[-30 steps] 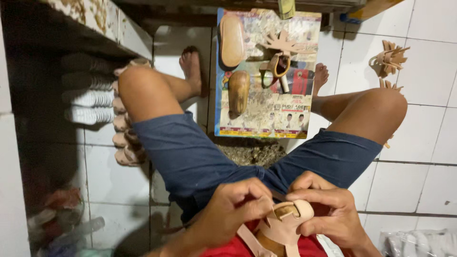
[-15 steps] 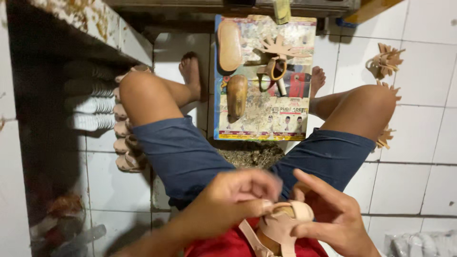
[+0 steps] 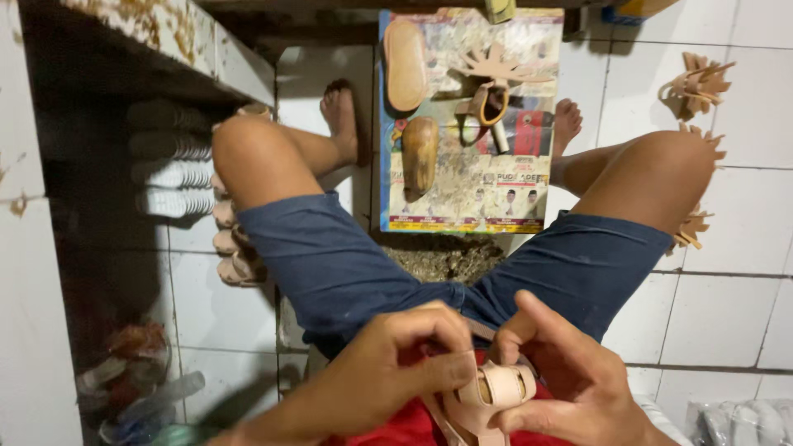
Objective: The person sits on the floor of a sandal workshop and sands leather sandal parts with a sanding stick, smoothing the edges of straps and soles. They fit a strap assembly onto a wooden last, press and shape the leather upper over the last, and continue sanding the assembled sandal.
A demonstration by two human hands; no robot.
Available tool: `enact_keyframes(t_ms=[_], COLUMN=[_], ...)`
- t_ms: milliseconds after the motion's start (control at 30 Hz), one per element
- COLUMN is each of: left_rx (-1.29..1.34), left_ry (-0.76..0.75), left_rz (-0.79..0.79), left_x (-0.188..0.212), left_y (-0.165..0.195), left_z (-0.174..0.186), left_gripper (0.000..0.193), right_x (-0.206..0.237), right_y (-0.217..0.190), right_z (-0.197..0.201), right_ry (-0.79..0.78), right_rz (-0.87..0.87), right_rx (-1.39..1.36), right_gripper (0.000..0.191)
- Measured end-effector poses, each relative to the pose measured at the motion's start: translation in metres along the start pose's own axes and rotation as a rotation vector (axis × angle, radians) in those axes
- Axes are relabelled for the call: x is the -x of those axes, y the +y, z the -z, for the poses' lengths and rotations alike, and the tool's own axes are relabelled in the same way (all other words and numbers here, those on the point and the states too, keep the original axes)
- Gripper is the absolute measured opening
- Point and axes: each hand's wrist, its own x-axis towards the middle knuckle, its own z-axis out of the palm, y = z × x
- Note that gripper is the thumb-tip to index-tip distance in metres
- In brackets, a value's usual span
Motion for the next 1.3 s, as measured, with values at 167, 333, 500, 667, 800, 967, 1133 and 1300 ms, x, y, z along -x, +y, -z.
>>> enact_keyframes(t_ms=[167, 333, 500, 667, 800, 967, 1133, 1300], left_rx=[0.609, 0.602, 0.148, 0.285, 0.559, 0.600, 0.673, 0.702], left_ry=[-0.532, -0.545, -0.079, 0.217, 0.507, 0.500, 0.559, 0.558], left_rz=[0.333, 0.249, 0.115, -0.087, -0.135, -0.295, -0.382, -0.367], left_x=[-0.030, -0.039, -0.030, -0.036, -0.058, -0.079, -0.092, -0.101], left_y=[-0.033, -0.040, -0.026, -0.038, -0.043, -0.031, -0.028, -0.043], left_z=[0.011, 0.022, 0.008, 0.009, 0.023, -0.002, -0.018, -0.019], left_gripper=[0.069, 0.079, 0.050, 0.054, 0.052, 0.046, 0.036, 0.032], right_x=[0.008, 0.006, -0.022, -0.045, -0.060, -0.071, -0.071, -0.073], right_y=[0.015, 0.009, 0.007, 0.008, 0.000, 0.003, 0.014, 0.025], right_z=[-0.004, 0.001, 0.009, 0.004, 0.001, 0.004, 0.016, 0.021], right_ry=[-0.072, 0.066, 0.205, 0.255, 0.261, 0.377, 0.432, 0.484], right_rz=[0.266, -0.018, -0.082, 0.198, 0.406, 0.421, 0.474, 0.472], right_rx=[0.268, 0.095, 0.132, 0.637, 0.987, 0.972, 0.883, 0.769], right_gripper=[0.105, 0.110, 0.101, 0.091, 0.095, 0.061, 0.051, 0.049])
